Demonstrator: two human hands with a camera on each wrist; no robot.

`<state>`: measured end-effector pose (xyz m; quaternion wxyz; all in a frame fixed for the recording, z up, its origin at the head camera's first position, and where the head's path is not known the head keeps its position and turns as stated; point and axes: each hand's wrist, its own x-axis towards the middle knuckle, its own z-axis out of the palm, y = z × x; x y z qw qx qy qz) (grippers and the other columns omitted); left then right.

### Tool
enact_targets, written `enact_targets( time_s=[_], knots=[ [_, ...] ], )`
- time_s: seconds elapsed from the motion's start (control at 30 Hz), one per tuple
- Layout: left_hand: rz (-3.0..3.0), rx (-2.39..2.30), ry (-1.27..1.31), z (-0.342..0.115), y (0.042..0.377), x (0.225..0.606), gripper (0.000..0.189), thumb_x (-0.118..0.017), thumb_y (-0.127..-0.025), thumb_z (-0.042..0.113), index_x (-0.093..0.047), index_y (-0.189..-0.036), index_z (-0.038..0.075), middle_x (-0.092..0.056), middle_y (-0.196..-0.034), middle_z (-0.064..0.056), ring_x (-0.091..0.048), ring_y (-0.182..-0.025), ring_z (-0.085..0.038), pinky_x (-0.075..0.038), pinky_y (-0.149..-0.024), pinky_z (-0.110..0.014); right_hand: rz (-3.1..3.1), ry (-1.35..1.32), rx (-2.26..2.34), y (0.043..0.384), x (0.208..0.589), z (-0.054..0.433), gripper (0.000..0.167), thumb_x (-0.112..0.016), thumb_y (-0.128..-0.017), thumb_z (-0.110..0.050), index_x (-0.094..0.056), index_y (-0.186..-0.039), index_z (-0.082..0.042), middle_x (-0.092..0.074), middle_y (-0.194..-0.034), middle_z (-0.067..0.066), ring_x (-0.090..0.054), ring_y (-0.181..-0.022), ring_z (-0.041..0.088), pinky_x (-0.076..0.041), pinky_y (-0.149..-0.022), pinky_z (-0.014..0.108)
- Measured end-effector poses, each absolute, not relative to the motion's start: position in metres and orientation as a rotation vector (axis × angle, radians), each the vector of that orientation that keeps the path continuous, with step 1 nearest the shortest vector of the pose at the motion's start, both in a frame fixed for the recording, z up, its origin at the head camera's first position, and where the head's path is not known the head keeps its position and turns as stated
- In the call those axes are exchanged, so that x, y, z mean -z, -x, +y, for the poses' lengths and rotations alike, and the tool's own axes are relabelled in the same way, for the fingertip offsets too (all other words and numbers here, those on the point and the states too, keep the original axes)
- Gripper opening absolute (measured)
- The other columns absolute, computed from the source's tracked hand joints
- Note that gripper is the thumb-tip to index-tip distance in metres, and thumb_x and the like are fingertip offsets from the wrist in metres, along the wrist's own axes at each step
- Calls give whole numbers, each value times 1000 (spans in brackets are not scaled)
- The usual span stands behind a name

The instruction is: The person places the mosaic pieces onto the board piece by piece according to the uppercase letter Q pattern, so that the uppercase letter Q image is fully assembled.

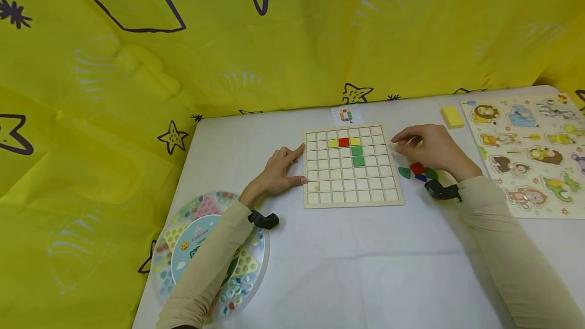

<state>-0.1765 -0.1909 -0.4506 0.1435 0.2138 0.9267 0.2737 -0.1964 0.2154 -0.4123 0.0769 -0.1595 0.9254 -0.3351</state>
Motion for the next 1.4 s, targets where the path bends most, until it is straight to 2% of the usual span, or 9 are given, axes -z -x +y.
enact_targets(
  time_s=[0.2,0.43,0.73,1.07,1.4],
  knots=[
    [2681,-783,-620,-191,177,452,93,-81,-95,35,-27,-169,14,-48,-117,-8,-35,-99,-22,-25,-89,-33,2767,368,913,195,410,242,30,-76,-98,-22,-77,-119,-1,-75,-109,19,-67,-94,30,-49,-66,29],
    [2679,-777,-619,-191,177,452,93,-80,-96,35,-27,-169,14,-48,-117,-7,-35,-98,-22,-24,-89,-33,2733,352,837,192,413,259,37,-78,-98,-32,-76,-119,-1,-77,-104,15,-68,-88,22,-49,-68,29],
    [2675,-784,-616,-190,175,449,93,-81,-95,34,-27,-169,14,-47,-116,-7,-34,-98,-22,-24,-88,-33,2709,364,817,190,419,260,31,-80,-97,-28,-76,-112,0,-75,-95,7,-63,-84,19,-48,-70,26],
    [2664,-792,-603,-190,173,448,94,-81,-95,33,-27,-169,15,-47,-115,-7,-33,-97,-22,-23,-88,-33,2710,333,794,193,422,262,31,-77,-98,-20,-72,-119,2,-74,-106,20,-66,-95,33,-48,-75,35],
    [2670,-794,-606,-190,174,447,94,-81,-95,33,-27,-169,14,-46,-114,-7,-33,-97,-21,-23,-87,-33,2722,365,868,194,423,254,19,-70,-102,-15,-67,-113,0,-71,-101,16,-61,-88,25,-46,-74,27]
  ],
)
